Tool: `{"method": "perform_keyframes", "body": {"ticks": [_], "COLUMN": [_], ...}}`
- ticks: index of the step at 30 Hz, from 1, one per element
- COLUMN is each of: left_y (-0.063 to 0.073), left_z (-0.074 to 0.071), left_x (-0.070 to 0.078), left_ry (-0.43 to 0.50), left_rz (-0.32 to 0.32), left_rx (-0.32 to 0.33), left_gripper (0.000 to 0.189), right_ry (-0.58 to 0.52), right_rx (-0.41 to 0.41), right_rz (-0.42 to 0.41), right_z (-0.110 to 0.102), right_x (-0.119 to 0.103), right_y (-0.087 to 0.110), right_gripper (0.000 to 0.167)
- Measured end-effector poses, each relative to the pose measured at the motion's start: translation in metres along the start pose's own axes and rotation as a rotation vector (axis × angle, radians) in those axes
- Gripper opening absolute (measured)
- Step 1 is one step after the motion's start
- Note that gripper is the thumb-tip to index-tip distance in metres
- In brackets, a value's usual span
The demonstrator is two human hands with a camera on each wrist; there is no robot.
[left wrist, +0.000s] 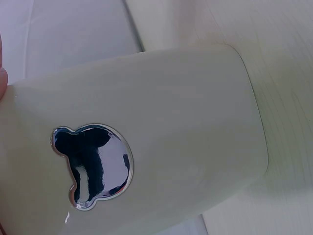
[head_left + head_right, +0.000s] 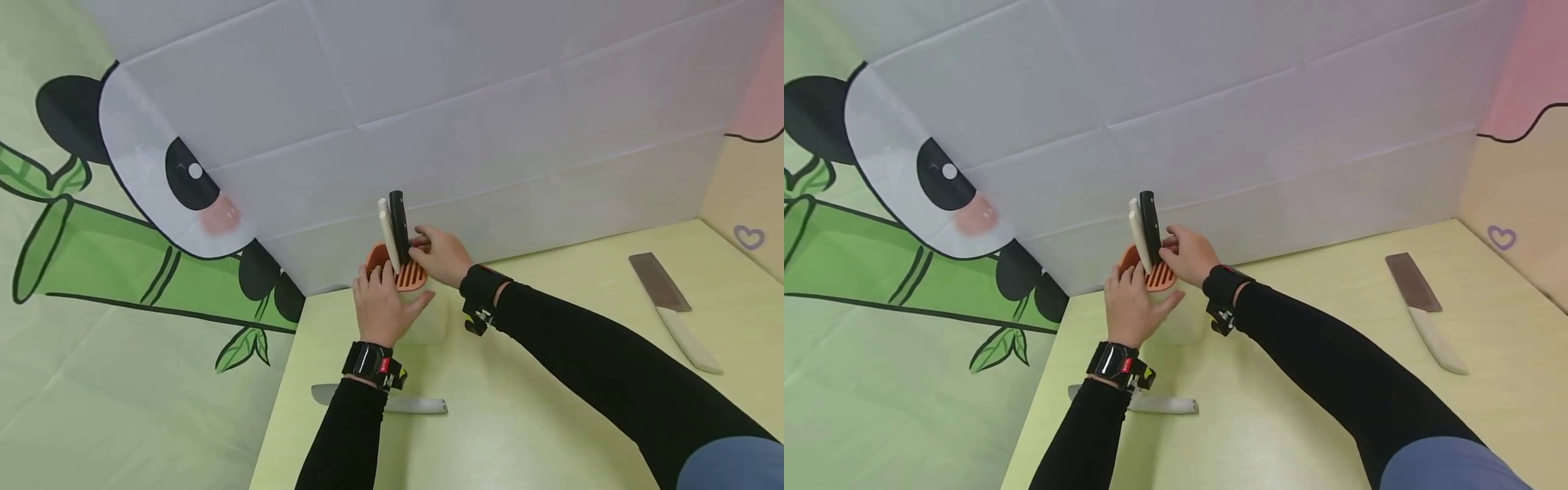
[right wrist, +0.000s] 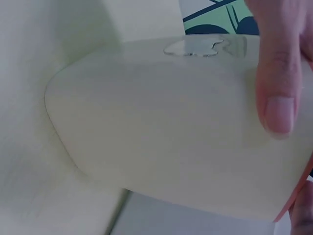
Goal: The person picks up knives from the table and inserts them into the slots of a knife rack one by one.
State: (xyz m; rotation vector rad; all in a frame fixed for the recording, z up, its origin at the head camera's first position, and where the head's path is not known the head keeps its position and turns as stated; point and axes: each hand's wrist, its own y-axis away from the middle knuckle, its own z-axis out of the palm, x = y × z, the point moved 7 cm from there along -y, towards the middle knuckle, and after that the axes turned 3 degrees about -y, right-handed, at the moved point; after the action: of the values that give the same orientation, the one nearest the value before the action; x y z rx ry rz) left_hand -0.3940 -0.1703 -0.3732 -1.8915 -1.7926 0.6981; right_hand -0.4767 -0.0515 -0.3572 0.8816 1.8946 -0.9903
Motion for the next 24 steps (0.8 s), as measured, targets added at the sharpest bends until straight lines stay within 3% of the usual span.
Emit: {"method": "perform_keyframes", "body": {"ticks": [5, 14, 24], "left_y": [-0.001, 0.003, 0.029], "left_z": [0.000, 0.009, -0.005], "left_x": [0.001, -0.001, -0.007], "left_ry": [0.015, 0.027, 0.065], "left_rz": [-0.028, -0.037, -0.030], "left_rx": [-0.023, -0.057, -0.037], "left_gripper": [0.103, 0.113, 0.112], "right_ry": [-0.066, -0.051, -0.001], "right_rx": [-0.012, 0.008, 0.049], "right_rz": [0.035, 0.040, 0.092], "right_z": [-0.016, -0.067, -0.131], "right_x": [0.006, 0.038, 0.080], "right_y": [0.020, 0.062, 0.108], "right_gripper": [0.054, 0.053, 0.054]}}
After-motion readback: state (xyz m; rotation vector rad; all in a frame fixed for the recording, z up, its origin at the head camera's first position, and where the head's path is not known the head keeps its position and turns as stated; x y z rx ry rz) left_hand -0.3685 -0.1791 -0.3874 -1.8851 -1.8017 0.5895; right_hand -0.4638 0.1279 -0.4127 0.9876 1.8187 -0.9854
